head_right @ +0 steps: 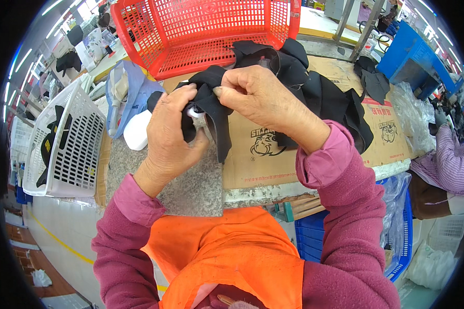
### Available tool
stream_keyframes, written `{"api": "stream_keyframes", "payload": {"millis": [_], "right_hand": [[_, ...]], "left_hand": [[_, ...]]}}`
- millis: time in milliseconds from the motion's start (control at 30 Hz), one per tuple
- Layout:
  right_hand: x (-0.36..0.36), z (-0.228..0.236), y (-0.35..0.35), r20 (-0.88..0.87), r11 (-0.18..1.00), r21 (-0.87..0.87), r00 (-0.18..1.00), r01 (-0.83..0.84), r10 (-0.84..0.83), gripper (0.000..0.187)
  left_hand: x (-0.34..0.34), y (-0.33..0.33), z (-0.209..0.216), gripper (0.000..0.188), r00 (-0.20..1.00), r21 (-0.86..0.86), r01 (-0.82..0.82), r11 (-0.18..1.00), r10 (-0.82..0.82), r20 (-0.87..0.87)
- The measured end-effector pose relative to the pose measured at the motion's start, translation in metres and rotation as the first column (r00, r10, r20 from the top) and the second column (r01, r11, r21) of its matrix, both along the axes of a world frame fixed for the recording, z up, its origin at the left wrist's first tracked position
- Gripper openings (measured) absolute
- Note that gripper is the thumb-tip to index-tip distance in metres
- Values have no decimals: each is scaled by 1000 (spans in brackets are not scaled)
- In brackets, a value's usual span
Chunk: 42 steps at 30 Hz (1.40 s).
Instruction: The person assembles a black slipper by inserting a white insole, then repeatedly folds and unfolds the upper to check seams and fit. The person handles multiple slipper uppers and insoles on a workbench in a factory setting.
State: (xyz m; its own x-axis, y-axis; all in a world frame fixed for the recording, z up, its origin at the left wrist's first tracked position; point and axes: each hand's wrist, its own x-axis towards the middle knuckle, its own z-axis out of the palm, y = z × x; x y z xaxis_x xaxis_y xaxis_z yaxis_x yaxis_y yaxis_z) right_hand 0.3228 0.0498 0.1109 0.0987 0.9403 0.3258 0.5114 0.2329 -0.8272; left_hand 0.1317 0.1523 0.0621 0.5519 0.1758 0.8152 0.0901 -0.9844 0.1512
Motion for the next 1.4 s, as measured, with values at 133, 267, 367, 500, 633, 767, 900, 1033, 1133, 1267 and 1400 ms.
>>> {"api": "stream_keyframes", "payload": {"millis": [133,267,367,500,633,767,900,1033,1133,1267,1400], "right_hand": [[1,2,1,30,1000,-9,1000,2,-2,34],[2,3,3,60,1000,-8,998,-1,1,33],[2,4,2,34,999,-33,999,-1,2,32],[2,8,1,55,999,-44,998,-1,4,30],[2,10,2,55,999,-47,998,-14,16,28],[2,10,2,55,998,-58,998,-25,29,28],[3,10,1,55,997,-66,998,-28,32,29],[2,11,1,72,997,-75,997,-12,17,29],[1,12,1,63,998,-60,998,-18,21,28],[0,13,0,41,997,-81,999,-15,19,28],[1,12,-1,40,996,-88,999,-4,8,29]], "left_hand": [[-4,15,2,77,995,154,75,985,-64,-77],[-14,35,3,81,961,133,235,963,-210,-177],[-24,37,3,81,920,-135,316,939,-338,-198],[-32,38,8,79,877,-212,401,891,-441,-193],[-32,39,8,76,892,-85,414,906,-423,-158],[-24,32,0,80,941,-48,318,947,-321,-104],[-13,29,-5,86,954,75,300,951,-299,-36],[-10,25,-7,85,962,88,273,958,-270,-43],[-10,21,-10,82,969,46,246,968,-246,-16],[-13,18,-10,68,971,19,237,971,-237,18],[-15,18,-11,42,963,56,209,976,-215,163]]}}
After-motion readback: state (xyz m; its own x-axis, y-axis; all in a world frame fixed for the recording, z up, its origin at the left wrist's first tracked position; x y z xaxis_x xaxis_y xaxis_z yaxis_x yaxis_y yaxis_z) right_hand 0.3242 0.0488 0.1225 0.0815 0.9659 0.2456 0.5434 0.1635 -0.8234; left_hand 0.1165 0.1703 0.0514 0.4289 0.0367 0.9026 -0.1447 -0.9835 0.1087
